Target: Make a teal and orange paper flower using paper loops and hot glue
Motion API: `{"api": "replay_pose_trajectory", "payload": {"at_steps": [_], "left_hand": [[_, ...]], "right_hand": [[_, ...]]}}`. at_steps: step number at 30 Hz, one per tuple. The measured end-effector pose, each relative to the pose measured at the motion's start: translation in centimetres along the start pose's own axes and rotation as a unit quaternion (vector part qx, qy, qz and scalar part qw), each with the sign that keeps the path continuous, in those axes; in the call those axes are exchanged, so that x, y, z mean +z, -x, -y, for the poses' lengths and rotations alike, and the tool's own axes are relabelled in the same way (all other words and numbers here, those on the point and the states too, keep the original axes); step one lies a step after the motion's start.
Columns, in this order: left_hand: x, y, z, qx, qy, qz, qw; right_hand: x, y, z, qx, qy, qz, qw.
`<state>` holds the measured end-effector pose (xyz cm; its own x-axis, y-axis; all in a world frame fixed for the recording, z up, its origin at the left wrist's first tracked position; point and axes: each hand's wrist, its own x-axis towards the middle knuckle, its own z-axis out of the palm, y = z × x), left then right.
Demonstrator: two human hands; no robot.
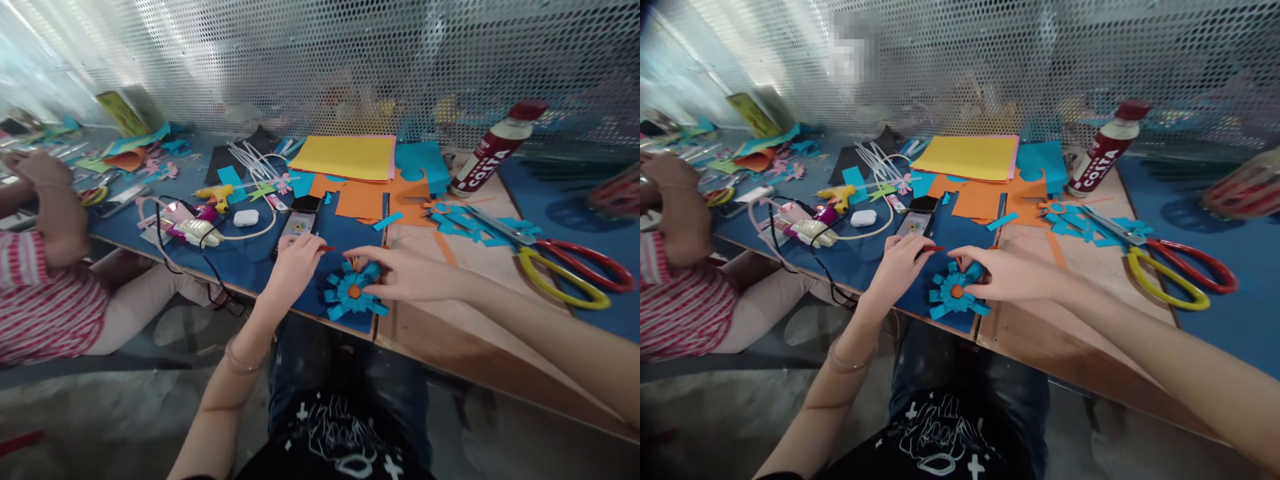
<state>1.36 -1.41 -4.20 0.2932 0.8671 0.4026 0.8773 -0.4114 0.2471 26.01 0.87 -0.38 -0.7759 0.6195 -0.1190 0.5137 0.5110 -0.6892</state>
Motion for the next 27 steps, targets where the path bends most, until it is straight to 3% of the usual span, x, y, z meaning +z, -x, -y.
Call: {"api": "replay_pose_trajectory", "payload": {"at_steps": [4,8,10,13,16,23,27], "left_hand": [[-1.0,0.9,-0.2,0.004,0.081,-0.034,0.996],[-2.1,2.9,-1.1,0.018,0.208,-0.090,0.974],[-2.8,4.3,-1.8,-0.004,0.246,-0.091,0.965],[-3.6,6.1,-2.7,-0.064,0.296,-0.049,0.952],[-4.0,7.0,-3.2,-0.100,0.343,-0.014,0.934],[-3.6,7.4,-3.2,-0.139,0.402,0.001,0.905],[-3.5,7.8,-3.2,-0.177,0.487,0.023,0.855]], "right_hand": [[0.3,0.8,0.8,-0.013,0.114,-0.047,0.992],[1.1,2.1,1.4,-0.057,0.255,-0.152,0.953],[1.8,2.7,1.3,-0.086,0.284,-0.187,0.936],[3.3,3.3,0.7,-0.112,0.309,-0.193,0.925],[4.6,3.1,0.1,-0.086,0.300,-0.182,0.932],[5.4,2.0,-0.1,-0.065,0.274,-0.160,0.946],[5.7,2.0,0.1,-0.059,0.278,-0.184,0.941]]}}
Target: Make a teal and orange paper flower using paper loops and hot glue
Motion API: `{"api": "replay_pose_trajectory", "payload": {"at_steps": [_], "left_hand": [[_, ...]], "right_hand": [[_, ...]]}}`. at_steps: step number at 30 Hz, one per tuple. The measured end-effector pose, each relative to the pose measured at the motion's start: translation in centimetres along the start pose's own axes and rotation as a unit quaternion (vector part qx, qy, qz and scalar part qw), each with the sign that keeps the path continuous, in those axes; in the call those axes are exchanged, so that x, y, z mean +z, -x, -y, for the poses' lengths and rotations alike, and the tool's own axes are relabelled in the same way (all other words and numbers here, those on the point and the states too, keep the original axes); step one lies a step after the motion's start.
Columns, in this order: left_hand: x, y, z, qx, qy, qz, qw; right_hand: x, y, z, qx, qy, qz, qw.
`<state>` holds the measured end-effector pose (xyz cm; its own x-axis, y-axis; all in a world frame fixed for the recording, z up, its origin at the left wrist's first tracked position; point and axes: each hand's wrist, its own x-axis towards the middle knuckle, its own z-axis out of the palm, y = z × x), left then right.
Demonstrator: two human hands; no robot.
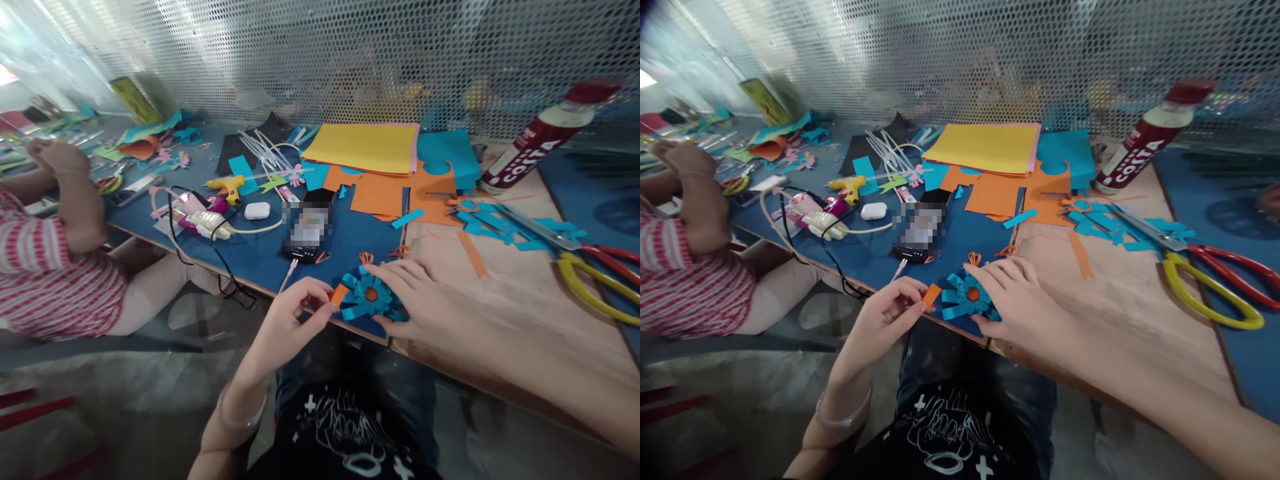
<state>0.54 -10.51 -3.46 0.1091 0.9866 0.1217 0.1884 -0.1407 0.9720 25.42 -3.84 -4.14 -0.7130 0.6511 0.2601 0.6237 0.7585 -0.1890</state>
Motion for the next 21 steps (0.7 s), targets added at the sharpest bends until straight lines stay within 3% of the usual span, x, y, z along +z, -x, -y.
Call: {"api": "replay_pose_trajectory", "payload": {"at_steps": [9,13,21], "left_hand": [[0.5,0.2,-0.6,-0.091,0.060,0.027,0.994],[1.2,-0.1,-0.5,-0.124,0.069,0.048,0.989],[2.2,-0.4,-0.1,-0.150,0.064,0.025,0.986]], "right_hand": [[-0.3,-0.1,-0.4,-0.001,0.042,-0.092,0.995],[-0.6,-0.1,-0.2,0.003,0.068,-0.107,0.992],[-1.0,-0.1,0.2,0.003,0.102,-0.131,0.986]]}}
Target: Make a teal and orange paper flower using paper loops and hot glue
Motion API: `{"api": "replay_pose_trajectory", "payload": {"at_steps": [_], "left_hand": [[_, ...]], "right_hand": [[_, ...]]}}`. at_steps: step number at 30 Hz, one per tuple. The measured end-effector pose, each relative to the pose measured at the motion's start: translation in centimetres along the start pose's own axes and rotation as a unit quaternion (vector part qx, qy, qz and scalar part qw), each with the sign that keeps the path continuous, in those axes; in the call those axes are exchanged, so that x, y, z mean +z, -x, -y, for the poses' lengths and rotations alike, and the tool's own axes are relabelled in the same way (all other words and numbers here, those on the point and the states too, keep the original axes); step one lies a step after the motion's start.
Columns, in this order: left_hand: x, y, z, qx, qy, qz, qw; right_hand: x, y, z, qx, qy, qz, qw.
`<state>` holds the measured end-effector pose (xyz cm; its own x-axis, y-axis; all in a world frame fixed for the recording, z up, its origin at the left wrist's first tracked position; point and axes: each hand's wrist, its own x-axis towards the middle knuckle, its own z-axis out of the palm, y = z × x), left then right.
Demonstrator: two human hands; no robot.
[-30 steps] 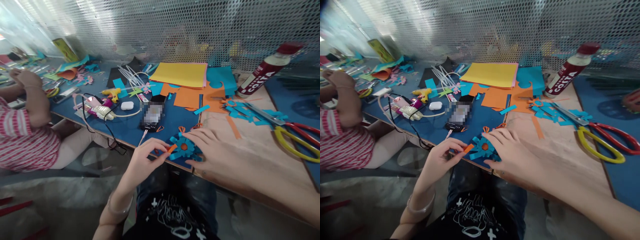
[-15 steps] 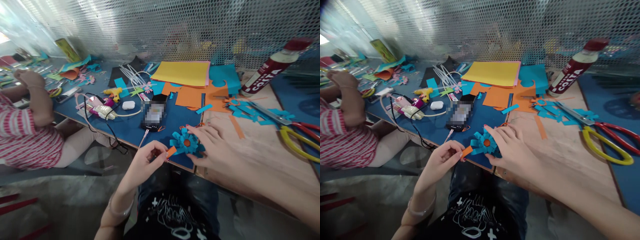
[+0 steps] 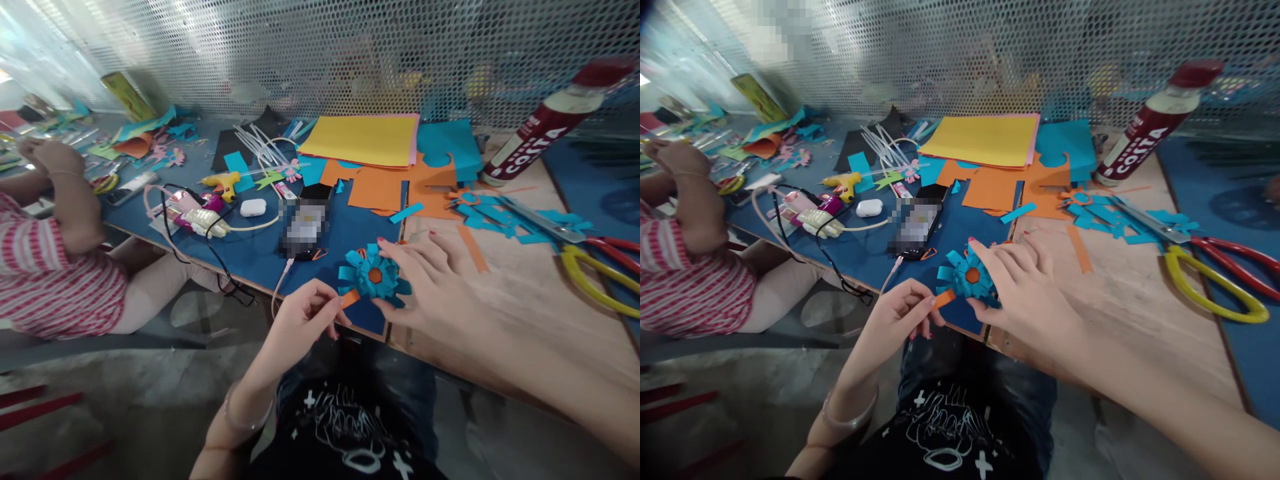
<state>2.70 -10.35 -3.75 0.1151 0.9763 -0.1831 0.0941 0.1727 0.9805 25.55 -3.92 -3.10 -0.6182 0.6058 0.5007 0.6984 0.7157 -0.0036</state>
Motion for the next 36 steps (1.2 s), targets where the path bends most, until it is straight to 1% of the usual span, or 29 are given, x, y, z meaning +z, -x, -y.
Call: {"api": "replay_pose_trajectory", "payload": {"at_steps": [4,9,14,23,31,36], "left_hand": [[0.2,0.1,0.0,-0.006,0.004,-0.007,1.000],[0.6,0.1,0.1,-0.017,-0.008,-0.015,1.000],[0.8,0.0,0.3,-0.017,-0.012,-0.021,1.000],[1.5,-0.4,0.4,-0.006,0.001,-0.022,1.000],[1.4,-0.2,0.6,-0.005,-0.008,-0.014,1.000],[0.8,0.7,0.6,-0.014,-0.005,-0.014,1.000]], "right_hand": [[-0.1,-0.1,0.2,-0.008,0.016,0.001,1.000],[-0.6,-0.2,0.6,0.001,0.019,-0.003,1.000],[-0.8,-0.2,0.8,0.006,0.023,-0.009,1.000],[-0.5,0.0,0.6,0.014,0.022,-0.012,1.000],[-0.1,0.3,0.8,0.022,0.009,-0.004,1.000],[0.4,0.4,1.1,0.026,0.007,-0.008,1.000]]}}
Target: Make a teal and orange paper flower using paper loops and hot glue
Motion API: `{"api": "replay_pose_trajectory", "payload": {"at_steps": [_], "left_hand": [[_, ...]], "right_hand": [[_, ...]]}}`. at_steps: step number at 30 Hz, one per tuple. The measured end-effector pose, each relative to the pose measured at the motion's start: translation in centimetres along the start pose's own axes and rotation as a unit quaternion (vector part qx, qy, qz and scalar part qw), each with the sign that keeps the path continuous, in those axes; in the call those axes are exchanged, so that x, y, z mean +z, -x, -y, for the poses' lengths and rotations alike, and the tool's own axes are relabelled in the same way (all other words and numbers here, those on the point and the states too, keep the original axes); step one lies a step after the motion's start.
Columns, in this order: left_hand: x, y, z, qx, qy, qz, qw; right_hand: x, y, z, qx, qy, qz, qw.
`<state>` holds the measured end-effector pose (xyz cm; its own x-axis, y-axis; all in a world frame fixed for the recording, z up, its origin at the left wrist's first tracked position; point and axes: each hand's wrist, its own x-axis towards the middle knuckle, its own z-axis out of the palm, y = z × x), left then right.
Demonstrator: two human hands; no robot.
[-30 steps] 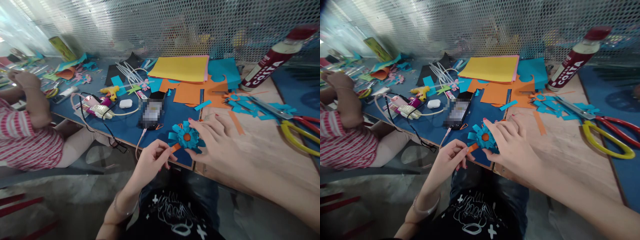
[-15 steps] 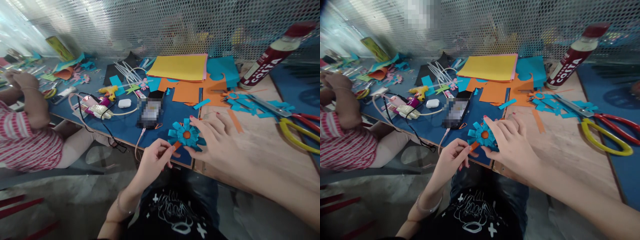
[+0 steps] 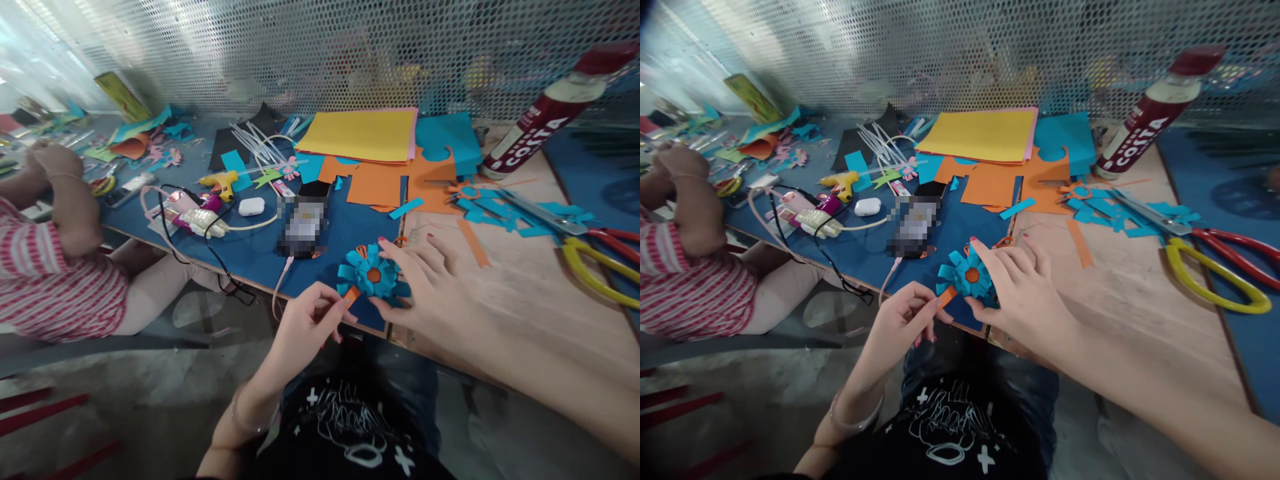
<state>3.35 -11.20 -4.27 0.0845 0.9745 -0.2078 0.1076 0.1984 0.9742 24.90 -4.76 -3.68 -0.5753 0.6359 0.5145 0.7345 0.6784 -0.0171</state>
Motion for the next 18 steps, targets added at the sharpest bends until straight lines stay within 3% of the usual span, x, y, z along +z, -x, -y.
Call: {"api": "replay_pose_trajectory", "payload": {"at_steps": [7,10,12,15,18], "left_hand": [[-3.5,1.4,-0.7,0.048,-0.004,-0.025,0.999],[-5.2,1.4,-0.9,0.101,0.002,-0.070,0.992],[-6.0,1.4,-0.8,0.137,0.011,-0.106,0.985],[-6.5,1.9,-0.2,0.205,0.024,-0.173,0.963],[-6.5,2.9,0.7,0.253,0.032,-0.253,0.933]], "right_hand": [[-0.3,0.0,-0.5,-0.063,0.058,0.013,0.996],[-0.6,-2.8,-0.7,-0.065,0.057,0.022,0.996],[-0.1,-7.1,0.1,-0.052,0.001,0.076,0.996],[2.7,-16.5,3.0,-0.019,-0.159,0.188,0.969],[7.2,-26.4,6.8,0.014,-0.192,0.200,0.961]]}}
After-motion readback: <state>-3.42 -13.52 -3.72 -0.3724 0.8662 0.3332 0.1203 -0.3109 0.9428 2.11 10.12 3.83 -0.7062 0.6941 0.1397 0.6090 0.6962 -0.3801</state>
